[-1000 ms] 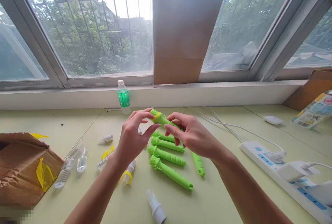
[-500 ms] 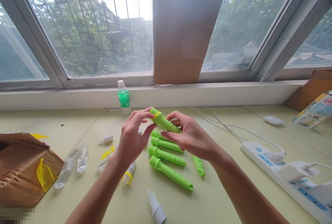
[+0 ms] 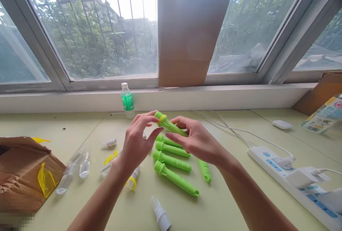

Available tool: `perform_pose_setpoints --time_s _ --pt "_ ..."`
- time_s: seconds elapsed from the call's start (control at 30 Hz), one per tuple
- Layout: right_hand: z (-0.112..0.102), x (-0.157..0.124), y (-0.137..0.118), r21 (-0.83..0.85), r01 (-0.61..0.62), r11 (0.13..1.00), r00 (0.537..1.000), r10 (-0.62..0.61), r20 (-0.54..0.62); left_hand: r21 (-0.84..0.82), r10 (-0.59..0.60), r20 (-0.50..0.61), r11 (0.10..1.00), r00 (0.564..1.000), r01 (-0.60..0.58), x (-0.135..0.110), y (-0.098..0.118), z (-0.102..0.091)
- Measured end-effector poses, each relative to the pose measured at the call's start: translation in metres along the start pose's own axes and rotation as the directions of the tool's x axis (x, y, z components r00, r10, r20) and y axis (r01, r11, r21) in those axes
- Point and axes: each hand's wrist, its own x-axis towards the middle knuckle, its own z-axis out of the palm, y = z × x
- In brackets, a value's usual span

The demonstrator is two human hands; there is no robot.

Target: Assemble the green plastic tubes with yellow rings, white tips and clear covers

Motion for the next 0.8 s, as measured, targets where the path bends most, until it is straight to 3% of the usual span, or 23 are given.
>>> perform_pose_setpoints --time_s 0.13,0.33,0.8 --pt "-0.0009 -0.0005 0.0011 0.029 0.007 1.000 0.999 -0.006 -0.043 -0.017 -0.024 0.013 1.000 1.000 0.024 -0.0005 0.0001 -0.0011" --pt "-0.0037 0.0008 -0.0024 0.081 -0.016 0.997 0.999 0.013 0.036 -0.001 -0.033 0.001 0.999 0.999 0.033 0.0001 0.0012 -0.0011" --pt "-0.0036 -0.0007 -0.0008 0.078 -0.018 0.997 1.000 0.020 -0.019 -0.018 -0.033 0.028 0.999 0.999 0.034 0.0006 0.0010 -0.0014"
